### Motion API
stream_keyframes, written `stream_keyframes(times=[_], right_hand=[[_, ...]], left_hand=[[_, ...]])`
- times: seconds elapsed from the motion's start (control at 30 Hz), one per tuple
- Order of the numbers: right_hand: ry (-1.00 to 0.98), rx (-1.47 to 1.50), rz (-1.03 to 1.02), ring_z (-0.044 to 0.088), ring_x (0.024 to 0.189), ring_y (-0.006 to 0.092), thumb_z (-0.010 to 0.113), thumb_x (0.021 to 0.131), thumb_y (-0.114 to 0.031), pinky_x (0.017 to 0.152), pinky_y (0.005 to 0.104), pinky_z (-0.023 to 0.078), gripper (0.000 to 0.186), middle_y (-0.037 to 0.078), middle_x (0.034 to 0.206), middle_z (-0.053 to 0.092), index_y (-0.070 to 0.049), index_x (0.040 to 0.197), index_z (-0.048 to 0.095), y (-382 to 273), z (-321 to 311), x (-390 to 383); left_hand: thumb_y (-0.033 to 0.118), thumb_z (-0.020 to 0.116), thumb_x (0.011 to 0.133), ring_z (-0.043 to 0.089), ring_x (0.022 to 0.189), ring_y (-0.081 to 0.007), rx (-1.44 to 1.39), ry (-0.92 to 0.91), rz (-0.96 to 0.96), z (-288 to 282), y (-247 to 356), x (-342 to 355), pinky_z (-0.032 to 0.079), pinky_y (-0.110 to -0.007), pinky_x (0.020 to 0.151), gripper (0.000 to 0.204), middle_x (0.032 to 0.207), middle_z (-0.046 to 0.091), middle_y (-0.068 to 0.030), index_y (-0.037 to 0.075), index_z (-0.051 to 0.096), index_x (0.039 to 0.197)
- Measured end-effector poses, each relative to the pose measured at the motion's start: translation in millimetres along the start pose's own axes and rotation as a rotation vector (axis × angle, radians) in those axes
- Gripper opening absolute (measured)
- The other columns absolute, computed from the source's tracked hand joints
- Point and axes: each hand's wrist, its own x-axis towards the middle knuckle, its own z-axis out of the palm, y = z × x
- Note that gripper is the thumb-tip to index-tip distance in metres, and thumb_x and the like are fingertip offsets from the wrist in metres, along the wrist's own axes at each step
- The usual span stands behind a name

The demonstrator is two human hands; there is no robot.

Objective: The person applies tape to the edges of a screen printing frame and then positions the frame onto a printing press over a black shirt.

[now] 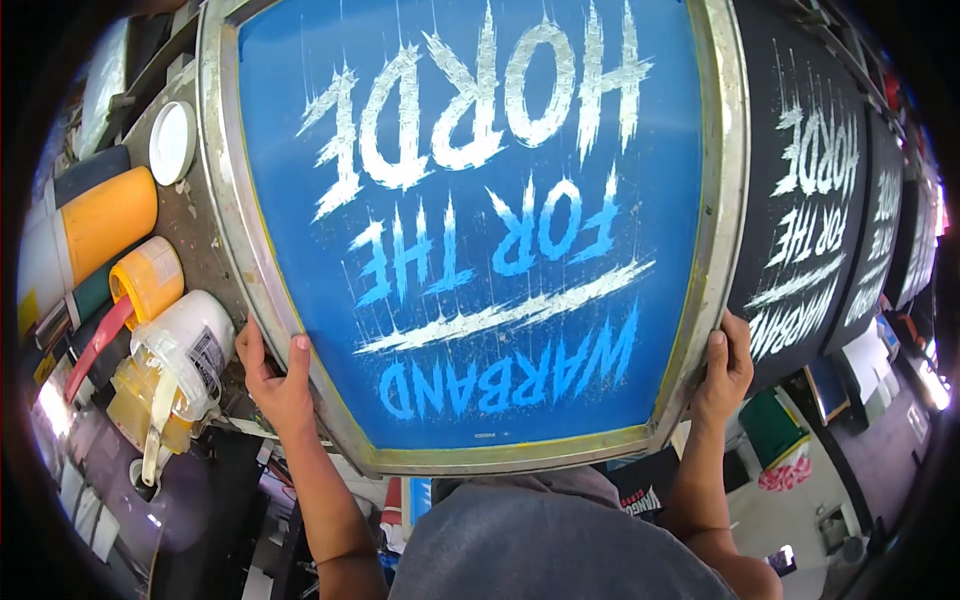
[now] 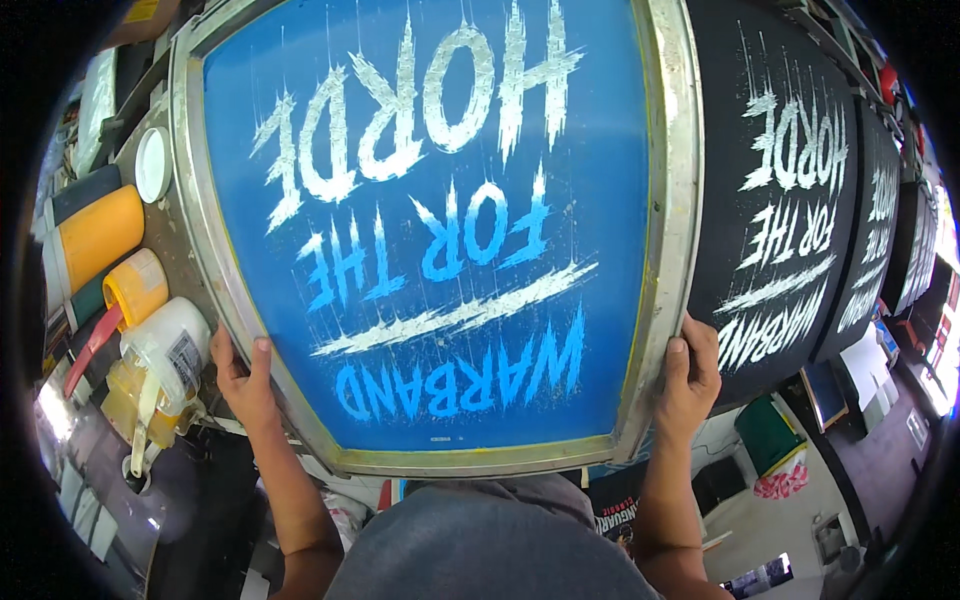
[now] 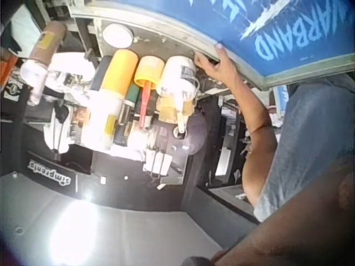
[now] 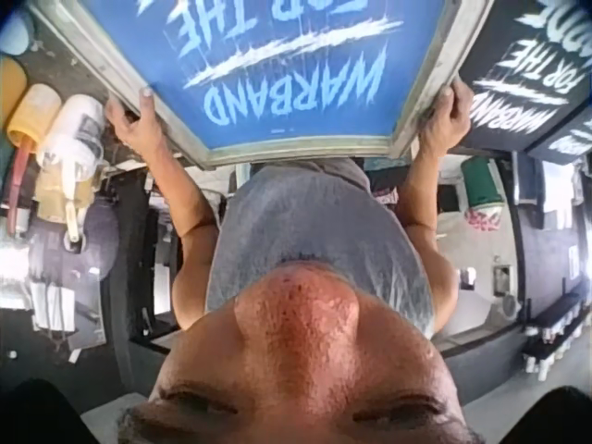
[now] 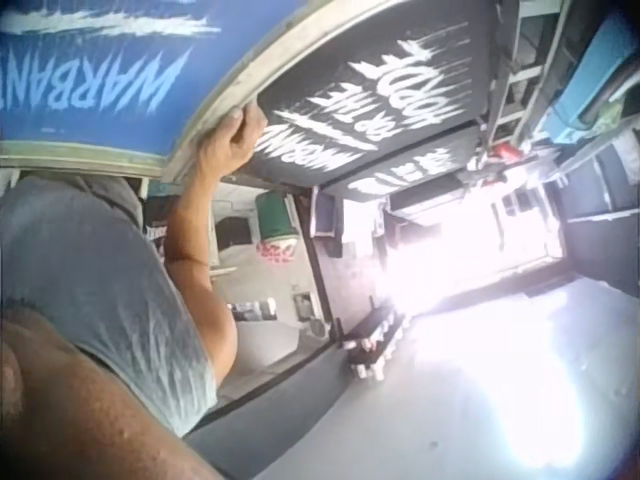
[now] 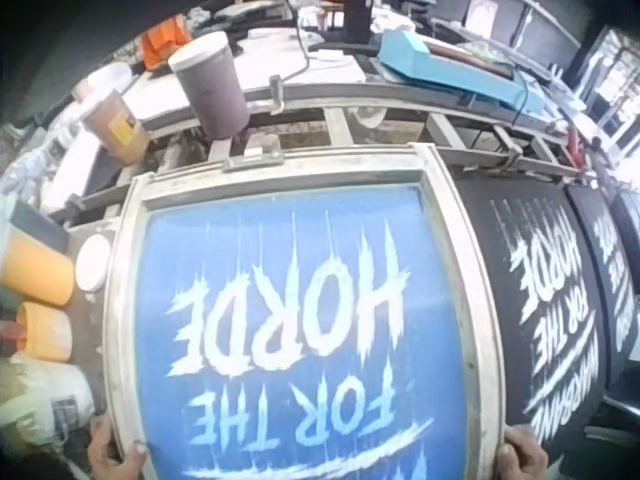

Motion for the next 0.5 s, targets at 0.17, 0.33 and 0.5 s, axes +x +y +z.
stream_keyframes(times=[0.17,0.33,0.5], right_hand=[[0.003,-0.053,0.006,0.057,0.107,0.018,0.06,0.099,-0.016,0.099,0.0308,0.04,0.031,0.009,0.112,0.063,0.005,0.122,0.066,0.1,-2.2,-0.4],[0.003,-0.027,0.009,0.056,0.108,0.0186,0.061,0.098,-0.013,0.1,0.0311,0.04,0.031,0.01,0.113,0.063,0.005,0.123,0.066,2.7,-3.2,-0.5],[0.001,-0.047,0.018,0.056,0.108,0.0192,0.062,0.099,-0.013,0.1,0.0318,0.04,0.03,0.011,0.114,0.063,0.004,0.123,0.066,3.7,-3.8,-1.3]], left_hand=[[0.009,0.073,0.088,0.053,0.118,-0.0188,0.034,0.011,-0.01,1.3,4.1,-0.6,0.039,-0.031,0.104,0.058,0.129,0.053,-0.0078,-0.005,0.052,0.14],[0.007,0.075,0.085,0.052,0.118,-0.0201,0.025,0.019,-0.014,1.3,6.0,0.1,0.039,-0.032,0.104,0.061,0.127,0.051,-0.0091,-0.005,0.053,0.14],[0.006,0.075,0.084,0.052,0.117,-0.0199,0.049,0.017,-0.015,1.4,5.2,-0.4,0.039,-0.032,0.104,0.06,0.126,0.052,-0.0091,-0.006,0.054,0.138]])
